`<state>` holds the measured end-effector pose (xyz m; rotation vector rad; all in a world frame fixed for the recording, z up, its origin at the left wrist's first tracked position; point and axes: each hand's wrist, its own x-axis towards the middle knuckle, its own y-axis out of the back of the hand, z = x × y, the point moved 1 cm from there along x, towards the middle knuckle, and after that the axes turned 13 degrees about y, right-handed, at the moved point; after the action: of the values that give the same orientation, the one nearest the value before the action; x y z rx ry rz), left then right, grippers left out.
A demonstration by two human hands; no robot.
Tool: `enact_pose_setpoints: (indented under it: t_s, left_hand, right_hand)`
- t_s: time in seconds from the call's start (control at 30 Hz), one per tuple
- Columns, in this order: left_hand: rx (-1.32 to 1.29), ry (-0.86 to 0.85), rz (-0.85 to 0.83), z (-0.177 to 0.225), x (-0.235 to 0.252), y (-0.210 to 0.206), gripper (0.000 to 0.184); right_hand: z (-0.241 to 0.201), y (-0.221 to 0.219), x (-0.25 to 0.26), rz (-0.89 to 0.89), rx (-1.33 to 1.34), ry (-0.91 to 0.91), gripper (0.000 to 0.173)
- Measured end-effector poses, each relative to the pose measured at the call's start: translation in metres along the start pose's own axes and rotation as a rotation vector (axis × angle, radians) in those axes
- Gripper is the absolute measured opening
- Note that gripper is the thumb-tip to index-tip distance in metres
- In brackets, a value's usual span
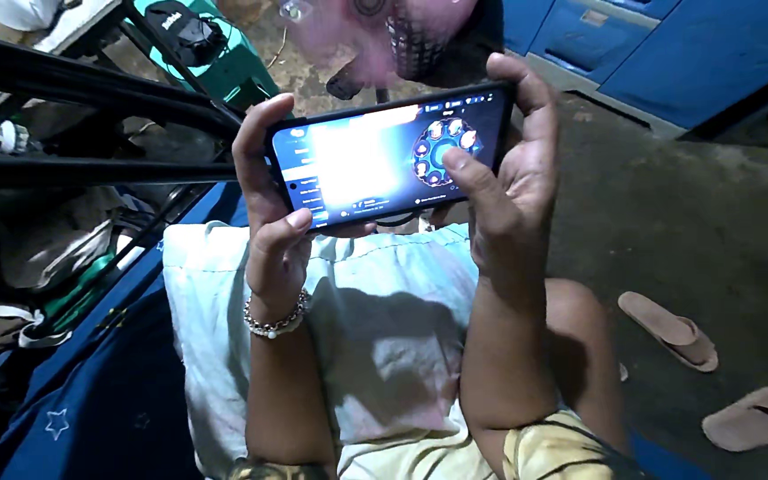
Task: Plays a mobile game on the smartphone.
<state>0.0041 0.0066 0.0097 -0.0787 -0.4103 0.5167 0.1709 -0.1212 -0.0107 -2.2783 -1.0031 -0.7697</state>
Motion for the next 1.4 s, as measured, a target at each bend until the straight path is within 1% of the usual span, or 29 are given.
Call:
enact_pose_setpoints:
  t_s: [0.17, 0.33, 0.5, 0.6, 0.67, 0.87, 1.03, 1.13, 1.27, 1.4]
  left_hand:
    - [-0.090, 0.051, -0.041, -0.001, -0.001, -0.002, 0.069]
    - [-0.122, 0.092, -0.049, -0.003, -0.001, -0.001, 0.067]
    - [-0.142, 0.088, -0.021, -0.003, 0.002, -0.001, 0.060]
    - [-0.206, 0.075, -0.020, -0.002, 0.005, 0.000, 0.059]
    - [-0.186, 0.066, -0.006, -0.003, 0.006, 0.002, 0.059]
    - [-0.094, 0.044, 0.053, -0.004, 0.006, 0.007, 0.058]
    - [-0.046, -0.001, 0.082, -0.003, 0.007, 0.008, 0.054]
    - [0.031, -0.034, 0.107, -0.003, 0.008, 0.007, 0.053]
    - [0.003, -0.032, 0.102, -0.003, 0.008, 0.006, 0.053]
    - [-0.012, -0.042, 0.095, -0.004, 0.009, 0.005, 0.052]
  right_hand:
    - [-0.002, 0.008, 0.001, -0.021, -0.018, 0.034, 0.063]
    - [-0.005, 0.009, 0.004, 0.005, 0.052, 0.002, 0.052]
    - [-0.006, 0.006, 0.006, -0.011, 0.070, -0.046, 0.050]
    - [-0.001, 0.003, 0.007, -0.005, 0.103, -0.040, 0.050]
    - [0.002, 0.003, 0.007, -0.006, 0.105, -0.049, 0.050]
    - [0.003, 0.000, 0.004, -0.009, 0.147, -0.120, 0.055]
    - [0.003, -0.002, 0.003, -0.044, 0.202, -0.132, 0.062]
    - [0.002, -0.001, 0.002, -0.057, 0.223, -0.141, 0.066]
    - [0.001, -0.001, 0.002, -0.058, 0.225, -0.131, 0.074]
    - [0.001, 0.001, 0.001, -0.059, 0.222, -0.115, 0.076]
